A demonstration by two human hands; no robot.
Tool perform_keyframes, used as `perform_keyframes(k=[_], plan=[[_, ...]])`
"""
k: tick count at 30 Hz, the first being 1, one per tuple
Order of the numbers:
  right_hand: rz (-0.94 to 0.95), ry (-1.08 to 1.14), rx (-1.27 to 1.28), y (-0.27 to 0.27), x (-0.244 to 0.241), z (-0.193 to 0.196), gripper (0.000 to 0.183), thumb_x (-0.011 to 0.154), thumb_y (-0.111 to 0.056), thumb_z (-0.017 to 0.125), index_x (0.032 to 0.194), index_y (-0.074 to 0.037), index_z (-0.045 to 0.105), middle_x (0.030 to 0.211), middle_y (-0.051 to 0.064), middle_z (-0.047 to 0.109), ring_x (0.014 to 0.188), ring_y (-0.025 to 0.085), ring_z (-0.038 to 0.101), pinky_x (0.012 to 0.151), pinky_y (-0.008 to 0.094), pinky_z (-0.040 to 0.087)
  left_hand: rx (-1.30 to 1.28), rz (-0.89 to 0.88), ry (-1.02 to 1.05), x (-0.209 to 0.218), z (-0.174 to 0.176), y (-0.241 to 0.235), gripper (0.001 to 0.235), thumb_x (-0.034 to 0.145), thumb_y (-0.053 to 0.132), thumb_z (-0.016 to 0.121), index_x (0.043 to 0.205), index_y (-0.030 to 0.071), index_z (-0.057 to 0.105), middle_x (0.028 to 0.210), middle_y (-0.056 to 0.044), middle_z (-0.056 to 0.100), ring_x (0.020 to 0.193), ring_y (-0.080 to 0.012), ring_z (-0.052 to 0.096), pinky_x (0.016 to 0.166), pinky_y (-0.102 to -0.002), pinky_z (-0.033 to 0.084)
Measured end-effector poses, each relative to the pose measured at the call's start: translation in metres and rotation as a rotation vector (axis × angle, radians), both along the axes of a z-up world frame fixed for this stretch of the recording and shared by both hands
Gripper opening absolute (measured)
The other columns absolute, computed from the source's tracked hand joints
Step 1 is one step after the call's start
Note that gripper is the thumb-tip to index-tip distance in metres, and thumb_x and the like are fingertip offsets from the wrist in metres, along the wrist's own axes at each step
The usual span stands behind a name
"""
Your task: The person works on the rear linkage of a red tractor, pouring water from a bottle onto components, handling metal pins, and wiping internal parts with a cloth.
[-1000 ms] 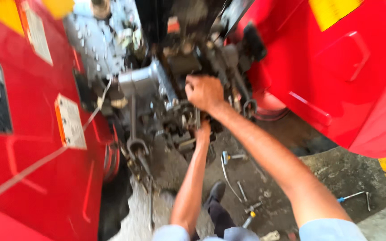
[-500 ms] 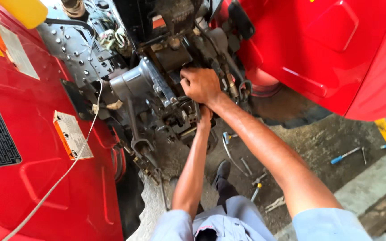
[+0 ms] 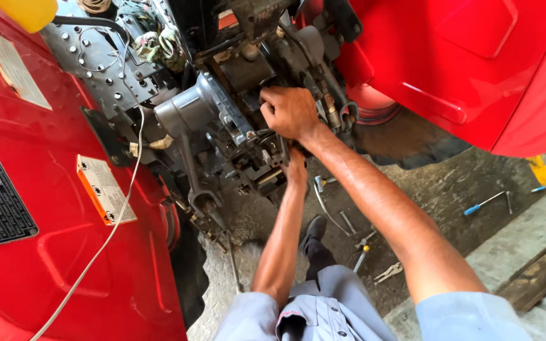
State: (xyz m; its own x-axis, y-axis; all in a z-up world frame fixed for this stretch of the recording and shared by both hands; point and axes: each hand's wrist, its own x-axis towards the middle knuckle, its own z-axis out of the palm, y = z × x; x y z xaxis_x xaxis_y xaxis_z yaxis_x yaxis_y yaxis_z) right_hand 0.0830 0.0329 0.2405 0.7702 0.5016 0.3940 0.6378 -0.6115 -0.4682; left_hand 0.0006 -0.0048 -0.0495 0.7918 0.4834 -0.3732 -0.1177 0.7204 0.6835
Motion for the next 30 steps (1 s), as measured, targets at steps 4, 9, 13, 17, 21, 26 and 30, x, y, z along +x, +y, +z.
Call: perform_keyframes(k=[4, 9, 13, 17, 21, 26, 30], plan=[[0.007, 0.008, -0.001, -0.001, 0.004, 0.003, 0.008, 0.085, -0.017, 0.064, 0.084, -0.009, 0.066, 0.078, 0.011, 0.069, 0.070, 0.036, 0.067, 0.060, 0.049, 0.051, 0.028, -0.073, -0.032, 0.018, 0.019, 0.007, 0.008, 0.098, 0.016, 0.052, 0.101, 0.018, 0.060, 0.078, 0.005, 0.052, 0.061, -0.0051, 0.044, 0.050, -0.026, 0.033], [-0.005, -0.011, -0.011, 0.000, 0.002, 0.000, 0.009, 0.086, -0.017, 0.064, 0.085, -0.009, 0.067, 0.079, 0.011, 0.069, 0.072, 0.037, 0.067, 0.060, 0.049, 0.051, 0.004, -0.109, 0.011, 0.007, -0.004, 0.000, 0.009, 0.102, 0.018, 0.051, 0.102, 0.018, 0.060, 0.077, 0.005, 0.052, 0.060, -0.0050, 0.045, 0.049, -0.026, 0.033], [0.030, -0.040, 0.009, 0.000, 0.003, 0.002, 0.009, 0.085, -0.018, 0.063, 0.085, -0.010, 0.066, 0.080, 0.011, 0.069, 0.072, 0.035, 0.068, 0.061, 0.048, 0.052, 0.001, -0.063, -0.024, 0.009, -0.008, -0.007, 0.011, 0.104, 0.019, 0.050, 0.103, 0.018, 0.061, 0.076, 0.005, 0.052, 0.060, -0.0050, 0.046, 0.049, -0.026, 0.033], [0.008, -0.002, -0.026, 0.000, 0.003, 0.002, 0.009, 0.085, -0.017, 0.063, 0.085, -0.009, 0.066, 0.080, 0.011, 0.069, 0.071, 0.037, 0.067, 0.060, 0.049, 0.051, 0.022, -0.122, -0.024, 0.025, -0.013, 0.006, 0.013, 0.106, 0.021, 0.049, 0.104, 0.018, 0.061, 0.075, 0.004, 0.052, 0.059, -0.0050, 0.046, 0.048, -0.025, 0.033], [-0.002, 0.012, -0.040, -0.001, 0.001, 0.002, 0.009, 0.084, -0.018, 0.063, 0.085, -0.009, 0.067, 0.080, 0.012, 0.069, 0.071, 0.037, 0.067, 0.059, 0.049, 0.051, 0.148, 0.127, -0.167, -0.009, -0.011, -0.010, 0.010, 0.103, 0.008, 0.053, 0.096, 0.014, 0.058, 0.075, 0.001, 0.052, 0.058, -0.0088, 0.047, 0.050, -0.030, 0.037], [0.029, -0.018, 0.012, -0.001, 0.000, 0.002, 0.010, 0.085, -0.017, 0.063, 0.088, -0.009, 0.067, 0.081, 0.012, 0.070, 0.071, 0.036, 0.067, 0.059, 0.048, 0.051, 0.032, 0.014, -0.015, -0.006, 0.009, -0.001, 0.014, 0.100, 0.010, 0.048, 0.098, 0.013, 0.062, 0.074, 0.001, 0.054, 0.057, -0.0077, 0.046, 0.050, -0.028, 0.035], [0.018, 0.002, -0.021, 0.000, 0.002, 0.004, 0.007, 0.085, -0.015, 0.063, 0.086, -0.008, 0.066, 0.080, 0.011, 0.070, 0.071, 0.036, 0.067, 0.059, 0.048, 0.051, 0.005, 0.026, -0.014, 0.004, 0.018, -0.008, 0.016, 0.106, 0.013, 0.049, 0.094, 0.013, 0.060, 0.073, 0.001, 0.050, 0.059, -0.0072, 0.044, 0.051, -0.027, 0.034]])
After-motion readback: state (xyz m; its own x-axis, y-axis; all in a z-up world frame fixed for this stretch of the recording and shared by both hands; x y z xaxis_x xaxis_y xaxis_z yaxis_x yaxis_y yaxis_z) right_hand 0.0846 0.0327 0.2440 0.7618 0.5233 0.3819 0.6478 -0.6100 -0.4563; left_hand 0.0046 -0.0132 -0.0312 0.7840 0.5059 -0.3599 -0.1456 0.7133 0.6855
